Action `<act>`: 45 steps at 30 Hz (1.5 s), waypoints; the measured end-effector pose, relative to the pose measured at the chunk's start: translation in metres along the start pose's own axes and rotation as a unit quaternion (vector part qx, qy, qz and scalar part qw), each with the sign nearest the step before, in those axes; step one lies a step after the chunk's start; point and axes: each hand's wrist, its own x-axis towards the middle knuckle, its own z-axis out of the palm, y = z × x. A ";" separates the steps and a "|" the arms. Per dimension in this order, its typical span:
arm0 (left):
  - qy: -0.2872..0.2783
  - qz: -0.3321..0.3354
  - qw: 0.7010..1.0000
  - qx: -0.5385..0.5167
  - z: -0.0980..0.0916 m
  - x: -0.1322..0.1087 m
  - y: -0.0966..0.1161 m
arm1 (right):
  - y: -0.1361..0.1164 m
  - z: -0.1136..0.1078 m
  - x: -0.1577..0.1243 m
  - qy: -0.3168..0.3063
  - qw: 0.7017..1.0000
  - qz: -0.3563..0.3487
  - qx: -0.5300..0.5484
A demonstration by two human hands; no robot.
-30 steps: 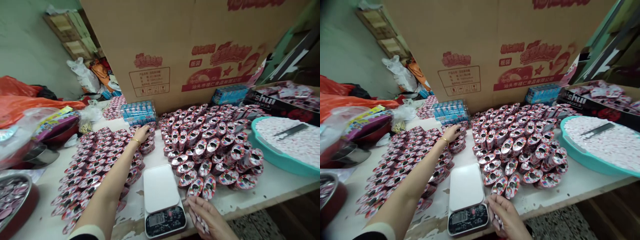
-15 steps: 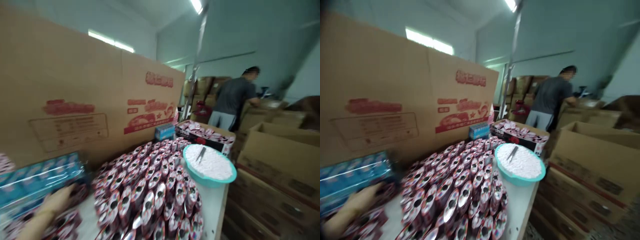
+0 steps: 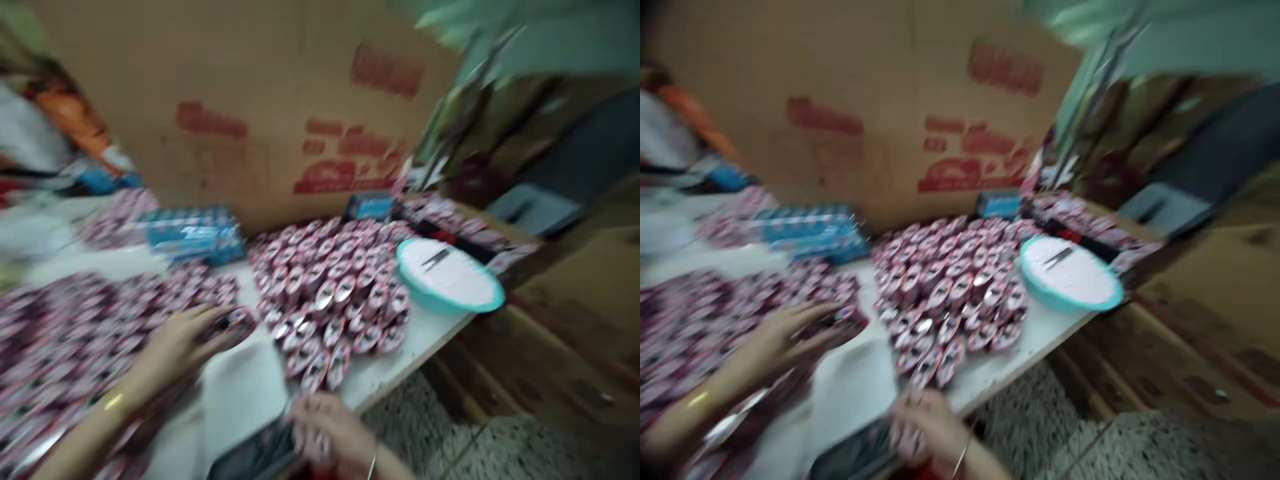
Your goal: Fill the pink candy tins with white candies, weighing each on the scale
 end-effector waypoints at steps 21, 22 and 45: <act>0.078 -0.192 0.977 -0.042 0.030 -0.182 0.041 | 0.039 -0.005 -0.025 -0.063 0.994 0.066 0.061; 0.074 -0.198 0.977 -0.041 0.035 -0.192 0.042 | 0.035 -0.004 -0.025 -0.066 0.994 0.065 0.049; 0.069 -0.239 0.968 -0.026 0.078 -0.239 0.037 | -0.054 0.094 0.084 -0.101 0.610 -0.160 -0.770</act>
